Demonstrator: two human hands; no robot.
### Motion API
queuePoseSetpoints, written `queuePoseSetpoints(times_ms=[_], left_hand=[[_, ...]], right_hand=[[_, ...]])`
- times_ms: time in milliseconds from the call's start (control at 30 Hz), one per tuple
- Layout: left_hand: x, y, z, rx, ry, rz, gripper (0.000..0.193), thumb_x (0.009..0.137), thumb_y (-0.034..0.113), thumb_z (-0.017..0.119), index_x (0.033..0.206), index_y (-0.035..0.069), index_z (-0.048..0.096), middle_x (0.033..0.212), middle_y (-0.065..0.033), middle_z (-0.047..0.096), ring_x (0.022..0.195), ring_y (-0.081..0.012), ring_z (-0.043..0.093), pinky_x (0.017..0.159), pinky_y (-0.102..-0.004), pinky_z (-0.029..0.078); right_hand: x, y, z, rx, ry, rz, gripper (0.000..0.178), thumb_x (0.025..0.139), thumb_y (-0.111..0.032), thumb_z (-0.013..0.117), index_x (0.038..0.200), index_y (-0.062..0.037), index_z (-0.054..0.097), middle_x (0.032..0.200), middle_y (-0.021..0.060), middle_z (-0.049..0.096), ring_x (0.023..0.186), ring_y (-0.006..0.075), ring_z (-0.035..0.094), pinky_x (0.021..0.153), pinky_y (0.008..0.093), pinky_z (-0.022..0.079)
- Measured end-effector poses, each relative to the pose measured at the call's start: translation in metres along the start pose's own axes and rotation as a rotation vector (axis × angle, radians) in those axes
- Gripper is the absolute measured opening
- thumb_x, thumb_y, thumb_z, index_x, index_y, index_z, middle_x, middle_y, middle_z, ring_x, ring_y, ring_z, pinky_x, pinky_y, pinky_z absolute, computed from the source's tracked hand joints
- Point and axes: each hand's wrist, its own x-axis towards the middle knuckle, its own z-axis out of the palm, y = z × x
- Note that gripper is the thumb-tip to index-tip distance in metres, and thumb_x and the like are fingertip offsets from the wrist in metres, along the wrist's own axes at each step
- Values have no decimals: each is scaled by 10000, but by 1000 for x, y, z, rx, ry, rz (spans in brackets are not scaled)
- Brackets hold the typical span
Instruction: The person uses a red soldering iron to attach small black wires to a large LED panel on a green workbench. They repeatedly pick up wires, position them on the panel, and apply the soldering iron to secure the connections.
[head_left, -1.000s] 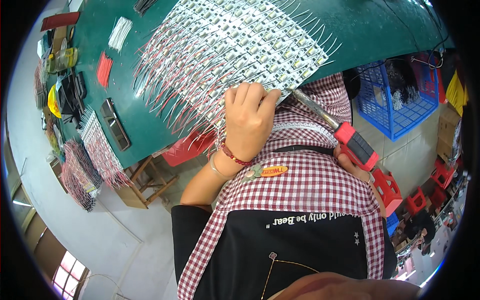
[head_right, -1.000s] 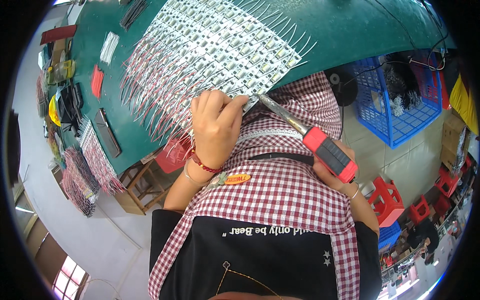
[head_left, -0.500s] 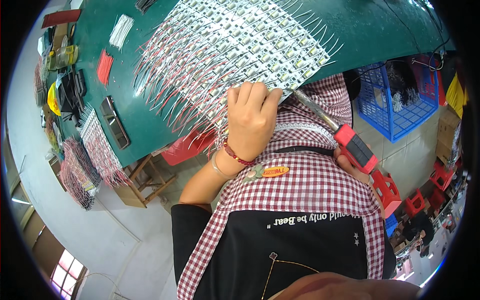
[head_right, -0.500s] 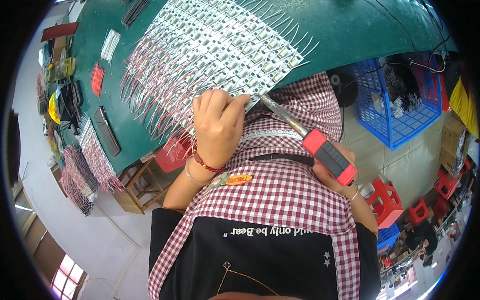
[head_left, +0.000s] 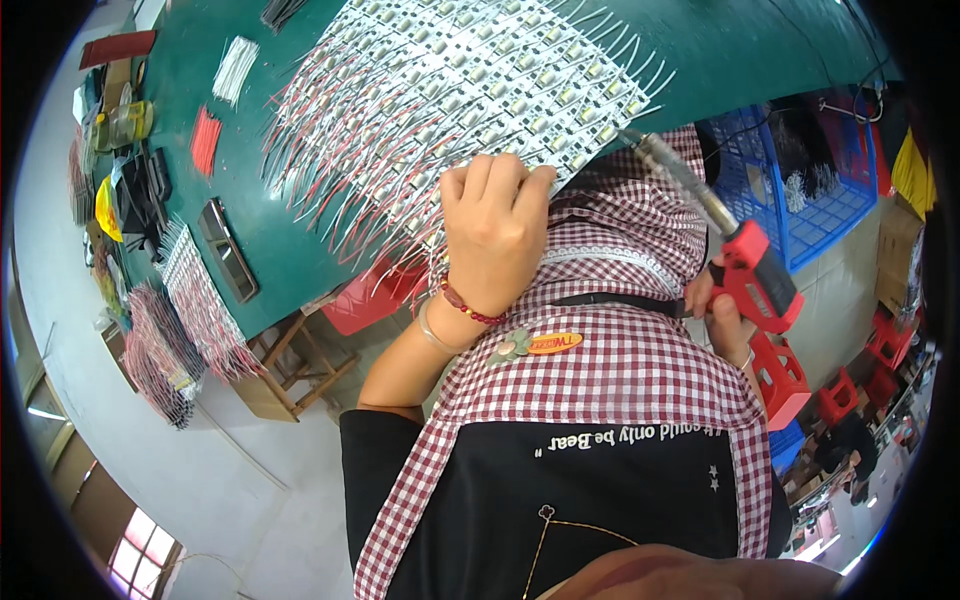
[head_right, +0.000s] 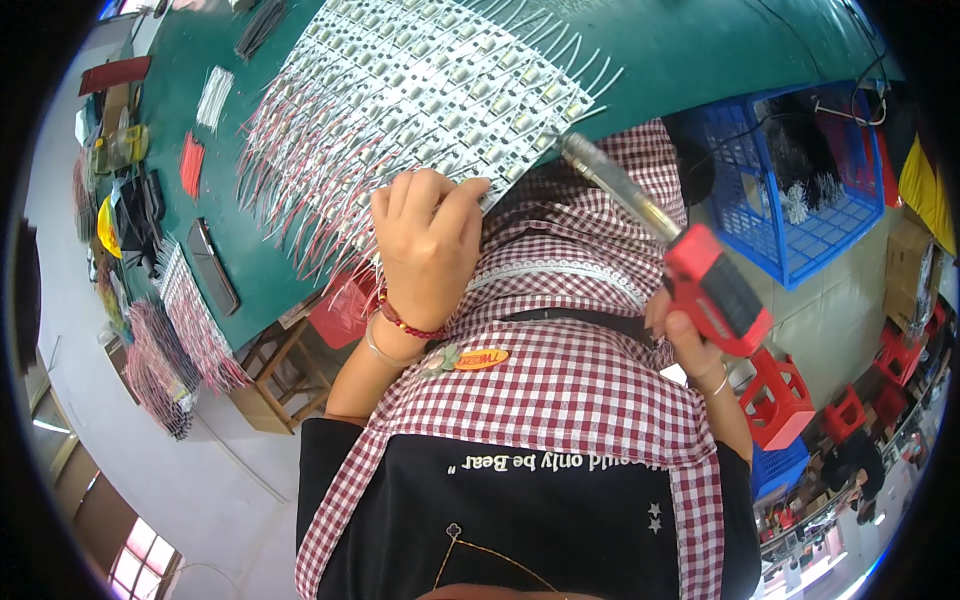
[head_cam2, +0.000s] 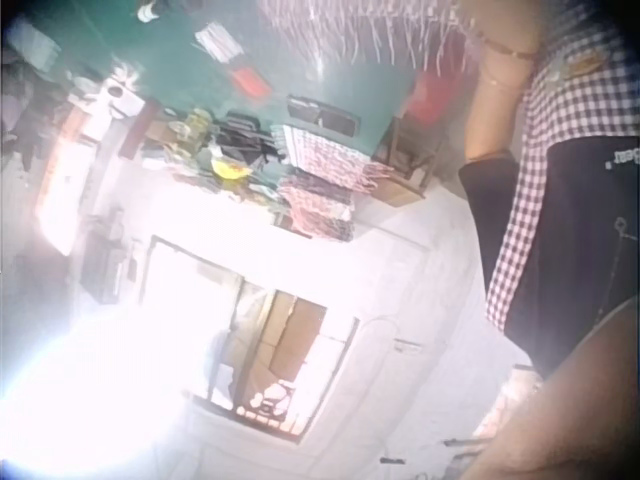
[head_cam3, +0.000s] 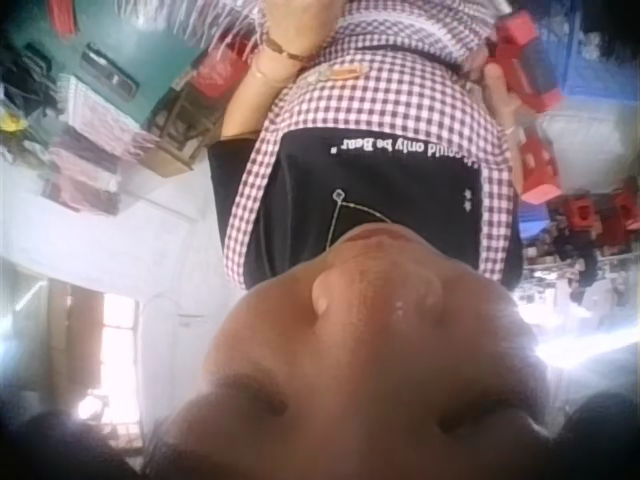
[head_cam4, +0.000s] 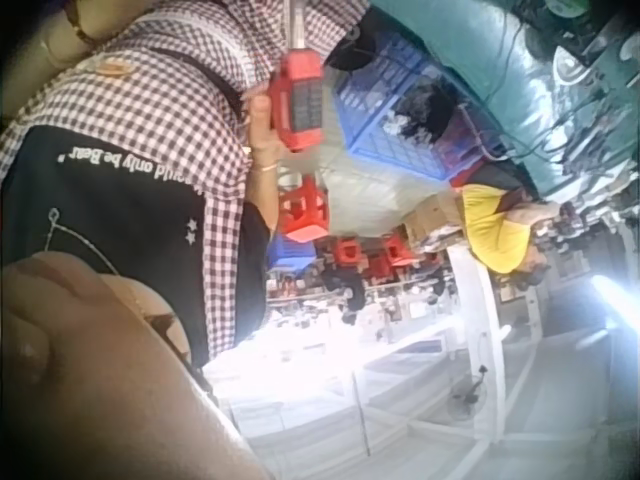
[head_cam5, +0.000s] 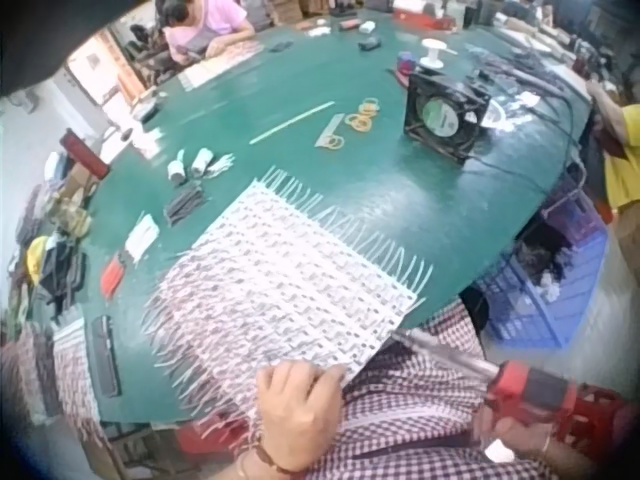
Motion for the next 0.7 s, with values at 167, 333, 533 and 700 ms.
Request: queuePoseSetpoints(times_ms=[167,333,533,700], left_hand=[[-2,-5,-1,29,25,-41,171,721,33,699,857,136,683,753,8,519,739,-180,523,675,-343,341],[0,-8,-5,115,65,-49,150,741,69,710,870,131,664,785,15,545,781,-175,533,724,-353,334],[-7,20,-17,-197,139,164,234,670,32,691,886,117,669,791,10,597,738,-181,568,735,-351,346],[-3,36,22,-508,-290,324,180,717,-3,685,866,78,627,872,-40,594,817,-235,573,727,-351,416]], right_hand=[[16,-13,4,99,158,-223,562,915,-402,587,1213,38,405,607,66,489,473,144,467,505,287,433],[13,-14,-2,151,272,-335,498,933,-353,524,1217,38,401,653,64,481,462,115,426,457,267,406],[4,-7,-15,196,324,-427,469,950,-316,487,1249,35,405,688,71,487,468,115,412,465,267,406],[1,-7,-23,242,335,-484,457,971,-313,455,1263,35,402,703,68,484,461,109,408,470,263,406]])
